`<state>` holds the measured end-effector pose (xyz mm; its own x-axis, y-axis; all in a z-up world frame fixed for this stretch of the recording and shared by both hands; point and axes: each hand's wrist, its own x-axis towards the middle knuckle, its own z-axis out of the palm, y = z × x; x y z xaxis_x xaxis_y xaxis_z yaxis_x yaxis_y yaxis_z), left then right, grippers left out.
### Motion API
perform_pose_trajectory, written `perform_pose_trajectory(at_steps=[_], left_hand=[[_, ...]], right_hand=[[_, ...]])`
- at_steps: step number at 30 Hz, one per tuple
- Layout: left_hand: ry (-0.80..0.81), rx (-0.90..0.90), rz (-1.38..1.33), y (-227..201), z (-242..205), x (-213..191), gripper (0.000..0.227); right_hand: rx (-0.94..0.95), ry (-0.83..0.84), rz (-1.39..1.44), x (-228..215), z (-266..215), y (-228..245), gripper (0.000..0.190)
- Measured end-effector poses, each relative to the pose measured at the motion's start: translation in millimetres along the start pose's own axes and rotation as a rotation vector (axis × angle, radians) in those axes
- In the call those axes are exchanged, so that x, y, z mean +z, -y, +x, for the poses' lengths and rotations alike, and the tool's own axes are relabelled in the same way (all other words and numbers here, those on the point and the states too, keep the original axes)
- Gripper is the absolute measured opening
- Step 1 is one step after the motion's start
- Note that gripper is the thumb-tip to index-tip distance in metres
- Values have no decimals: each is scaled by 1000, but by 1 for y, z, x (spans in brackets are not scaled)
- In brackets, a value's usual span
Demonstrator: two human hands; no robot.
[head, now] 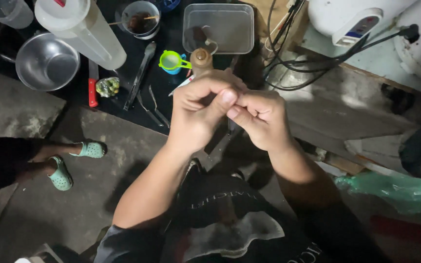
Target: The person repeatedly fills a syringe with a brown liquid from a squeeze bottle, then removes the plunger and reattaches it. This process is performed multiple times in a cluttered workspace.
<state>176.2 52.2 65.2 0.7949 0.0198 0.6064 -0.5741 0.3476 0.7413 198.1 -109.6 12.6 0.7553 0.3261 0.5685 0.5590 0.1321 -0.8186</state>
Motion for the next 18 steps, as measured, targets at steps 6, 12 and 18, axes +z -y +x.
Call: perform_pose_trajectory(at_steps=[6,12,18], left_hand=[[-97,-22,113,3,-7,24,16],[-106,16,139,-7,-12,44,20],[-8,-31,318,-40,-14,54,22]], right_hand=[[-21,6,82,-14,-27,-5,26],[-18,-44,121,-8,-42,15,24],[-29,102,-131,-16,-62,34,18]])
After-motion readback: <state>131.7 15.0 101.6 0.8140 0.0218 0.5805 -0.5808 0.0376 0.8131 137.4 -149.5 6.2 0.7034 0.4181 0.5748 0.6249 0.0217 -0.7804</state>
